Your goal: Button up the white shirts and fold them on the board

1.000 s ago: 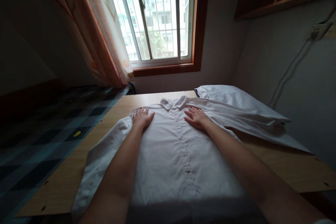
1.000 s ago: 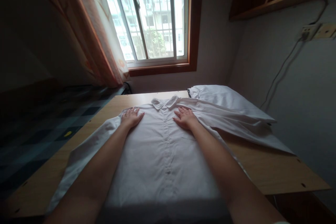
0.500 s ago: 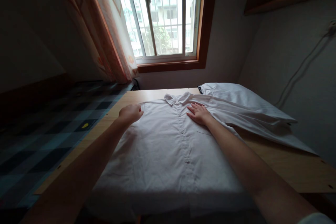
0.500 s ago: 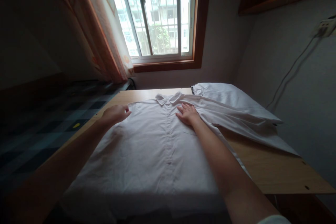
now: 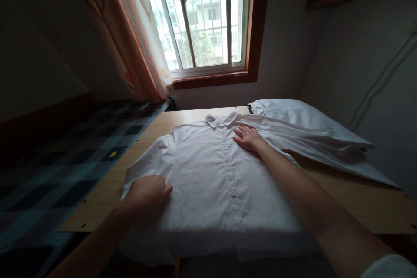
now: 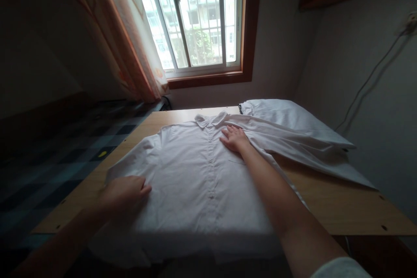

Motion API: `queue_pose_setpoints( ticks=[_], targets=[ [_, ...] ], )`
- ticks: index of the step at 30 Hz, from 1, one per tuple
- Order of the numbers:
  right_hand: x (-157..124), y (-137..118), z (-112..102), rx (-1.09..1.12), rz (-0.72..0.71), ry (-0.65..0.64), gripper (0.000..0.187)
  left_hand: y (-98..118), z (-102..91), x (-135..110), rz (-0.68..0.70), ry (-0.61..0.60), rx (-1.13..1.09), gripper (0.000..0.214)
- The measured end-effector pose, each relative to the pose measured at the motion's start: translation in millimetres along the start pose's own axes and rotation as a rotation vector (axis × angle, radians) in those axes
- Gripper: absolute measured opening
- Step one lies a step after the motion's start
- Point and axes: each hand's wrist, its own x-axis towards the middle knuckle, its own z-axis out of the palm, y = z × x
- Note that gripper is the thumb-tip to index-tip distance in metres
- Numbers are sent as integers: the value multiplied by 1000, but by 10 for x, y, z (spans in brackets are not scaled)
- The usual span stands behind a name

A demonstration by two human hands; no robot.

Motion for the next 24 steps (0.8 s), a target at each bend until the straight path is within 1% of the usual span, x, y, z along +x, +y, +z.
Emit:
queue_pose_setpoints(
  ticks=[4, 7, 9, 11, 13, 14, 15, 17, 19, 22, 24],
  targets=[
    [-6, -1, -1, 1, -4, 11, 64, 70, -19, 0, 21, -3, 109, 36],
    [-12, -6, -6, 4, -5, 11, 63, 2, -43, 60, 59, -8, 71, 31],
    [-17, -9, -10, 8, -7, 11, 64, -104, -82, 117, 124, -76, -74, 27],
    [-24, -12, -14, 12, -5, 10, 64, -215, -149, 174, 197, -215, -308, 30],
    [-30, -15, -20, 18, -3, 11, 64, -282, -234, 229, 215, -357, -565, 34],
    [-32, -16, -23, 19, -2, 12, 63, -290, -279, 259, 208, -393, -677, 36],
    [-32, -17, -26, 18, -2, 12, 63, -277, -322, 292, 201, -403, -772, 38],
    [-30, -16, -29, 14, -2, 8, 63, -196, -398, 376, 198, -365, -903, 41],
    [-24, -12, -27, 9, -4, 3, 63, -52, -454, 484, 223, -319, -976, 41],
    [-16, -2, -13, 11, -10, 10, 64, 243, -507, 680, 283, -276, -1083, 38],
    [-14, 2, -2, 14, -11, 20, 64, 462, -526, 826, 298, -230, -1181, 34]
  ],
)
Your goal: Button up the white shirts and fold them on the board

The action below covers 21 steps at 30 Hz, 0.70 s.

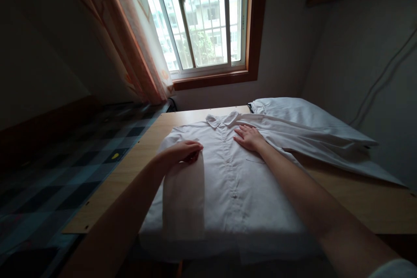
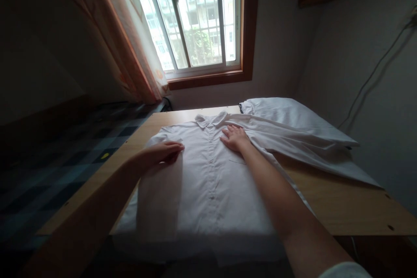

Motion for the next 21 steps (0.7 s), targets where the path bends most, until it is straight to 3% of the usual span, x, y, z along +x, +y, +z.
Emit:
queue_pose_setpoints(
  ticks=[6, 9, 13, 17, 21],
  targets=[
    [-20, -12, -11, 0, 1, 5, 62, 91, 298, 551, 170, 342, -134, 29],
    [-35, -21, -33, -7, -11, 13, 63, 18, 325, 628, 304, 452, 139, 27],
    [-28, -19, -22, -10, -8, 13, 63, -177, 267, 549, 381, 460, 614, 31],
    [-27, 7, 5, 4, -13, 54, 60, -430, 119, 510, 435, 536, 652, 43],
    [-94, -2, -56, 5, -97, 170, 41, -636, -36, 605, 432, 607, 785, 41]
  ],
)
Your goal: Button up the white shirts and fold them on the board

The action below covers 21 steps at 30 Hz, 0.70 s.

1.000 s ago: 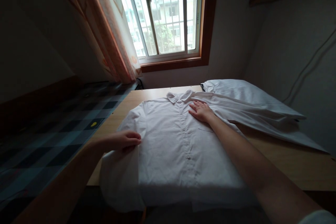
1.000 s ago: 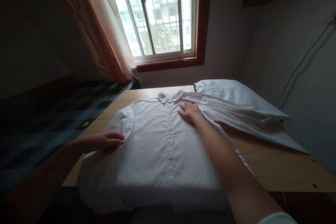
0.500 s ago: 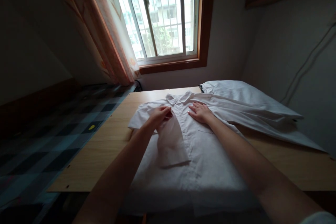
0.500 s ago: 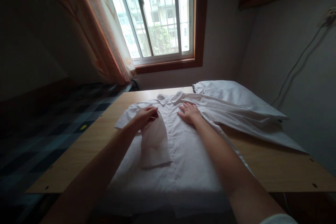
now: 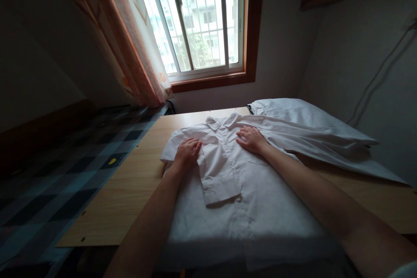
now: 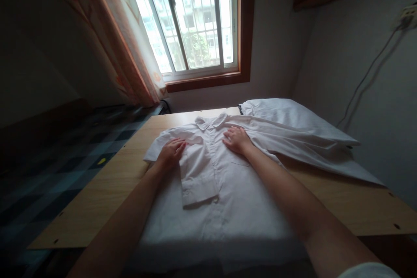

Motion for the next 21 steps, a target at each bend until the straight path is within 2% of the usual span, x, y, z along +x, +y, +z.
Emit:
queue_pose_setpoints(
  ticks=[2, 5, 9, 11, 13, 16, 21],
  targets=[
    [-51, -84, -72, -1, -83, 38, 30, -65, 48, 21, -24, -15, 75, 40],
    [-168, -347, -173, 21, -165, 37, 26, -80, 110, 33, -51, -67, 125, 40],
    [-371, -771, -257, 78, -65, -78, 24, -68, 172, 13, -75, -116, 137, 43],
    [-453, -893, -291, 129, -13, -182, 37, -76, 194, 3, -77, -123, 134, 44],
    [-505, -930, -319, 177, 11, -264, 46, -85, 208, -3, -79, -120, 132, 44],
    [-540, -893, -324, 231, 18, -322, 40, -81, 209, -3, -91, -118, 129, 44],
    [-600, -888, -248, 428, 14, -236, 23, -51, 176, 1, -89, -135, 123, 44]
  ],
)
